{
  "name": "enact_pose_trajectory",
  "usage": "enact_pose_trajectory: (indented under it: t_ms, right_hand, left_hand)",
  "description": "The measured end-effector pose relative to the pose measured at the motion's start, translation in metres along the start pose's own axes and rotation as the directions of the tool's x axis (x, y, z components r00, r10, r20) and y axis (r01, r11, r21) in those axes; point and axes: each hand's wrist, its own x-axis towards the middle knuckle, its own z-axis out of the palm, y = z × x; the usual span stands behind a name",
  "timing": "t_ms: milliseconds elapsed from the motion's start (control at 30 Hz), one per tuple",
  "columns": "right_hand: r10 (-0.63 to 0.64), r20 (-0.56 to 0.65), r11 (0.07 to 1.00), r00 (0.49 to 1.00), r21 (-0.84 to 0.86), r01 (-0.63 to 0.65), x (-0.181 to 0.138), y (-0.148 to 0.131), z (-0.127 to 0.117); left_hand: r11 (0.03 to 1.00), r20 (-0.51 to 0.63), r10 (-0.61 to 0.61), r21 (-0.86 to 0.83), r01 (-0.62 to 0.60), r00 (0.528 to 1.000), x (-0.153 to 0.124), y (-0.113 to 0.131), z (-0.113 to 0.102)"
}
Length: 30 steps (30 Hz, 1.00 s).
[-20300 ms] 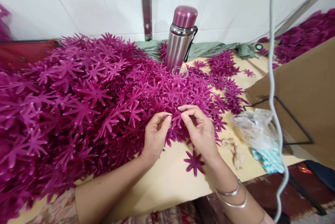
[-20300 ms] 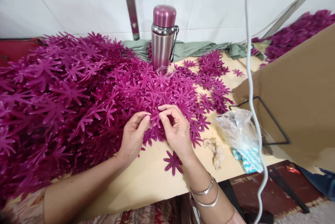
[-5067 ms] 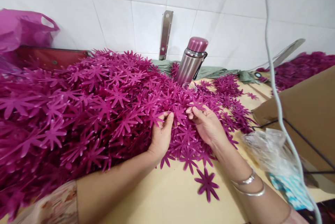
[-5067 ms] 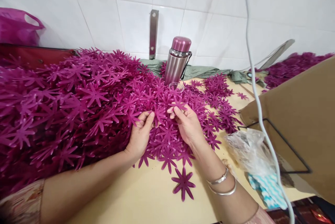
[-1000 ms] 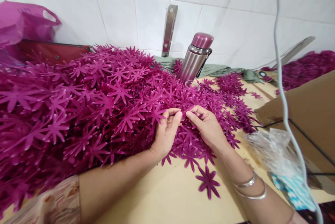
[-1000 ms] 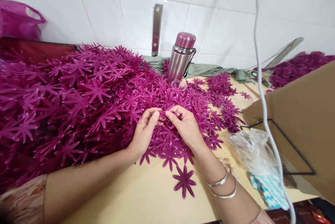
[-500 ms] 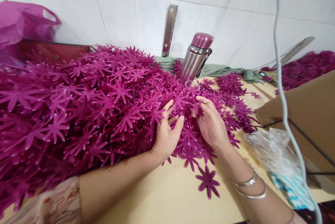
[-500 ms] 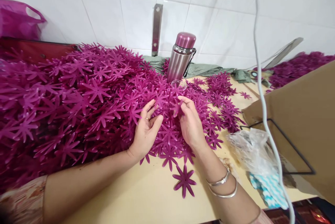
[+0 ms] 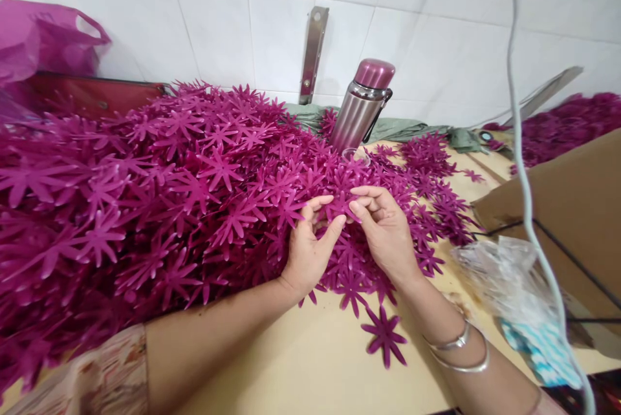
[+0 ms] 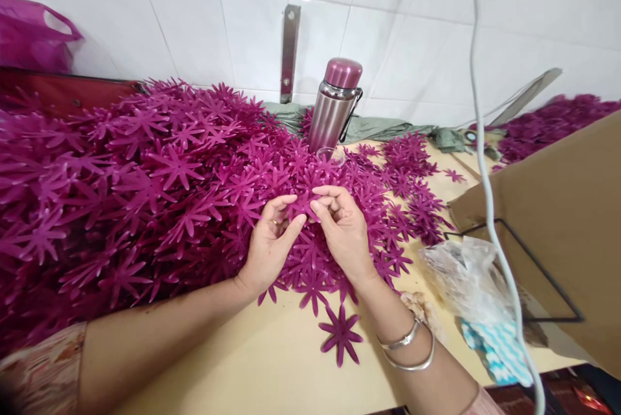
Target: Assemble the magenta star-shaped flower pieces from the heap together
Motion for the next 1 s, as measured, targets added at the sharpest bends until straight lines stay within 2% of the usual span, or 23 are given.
enact_pose_trajectory:
  t_ms: [167, 400, 567, 667, 733, 800, 867, 1000]
  right_hand:
    - [-0.077, 0.043, 0.991, 0.996, -0.104, 0.081, -0.001, 0.0, 0.0]
    - [0.058, 0.145, 0.996, 0.988, 0.06, -0.067, 0.001, 0.004, 0.002]
    - [0.066, 0.013, 0.994, 0.998, 0.092, -0.067, 0.004, 0.015, -0.003]
    - [0.048, -0.078, 0.996, 0.996, 0.081, -0.041, 0.009, 0.021, -0.008]
    - [0.032, -0.107, 0.999, 0.994, 0.013, -0.031, 0.011, 0.021, -0.011]
    - [-0.029, -0.102, 0.993, 0.994, -0.116, 0.017, 0.011, 0.019, -0.013]
    - [-0.139, -0.069, 0.96, 0.988, -0.253, 0.117, 0.01, 0.013, -0.014]
    - [-0.355, -0.105, 0.874, 0.929, -0.391, 0.29, 0.01, 0.0, -0.016]
  left_hand:
    - [0.997, -0.05, -0.022, -0.069, 0.019, 0.998, 0.003, -0.004, 0.0]
    - [0.987, -0.023, -0.047, -0.157, 0.042, 0.999, 0.004, -0.003, 0.002]
    - [0.999, -0.08, -0.018, -0.052, 0.013, 0.997, 0.002, 0.0, 0.002]
    - [0.993, -0.048, 0.097, 0.078, -0.093, 0.994, 0.0, 0.001, 0.0]
    - [0.97, -0.021, 0.185, 0.163, -0.179, 0.983, -0.002, 0.003, -0.002]
    - [0.939, 0.014, 0.248, 0.24, -0.244, 0.969, -0.003, 0.006, -0.005]
    - [0.899, 0.066, 0.302, 0.312, -0.308, 0.951, -0.003, 0.01, -0.007]
    - [0.828, 0.165, 0.405, 0.351, -0.437, 0.899, -0.004, 0.017, -0.007]
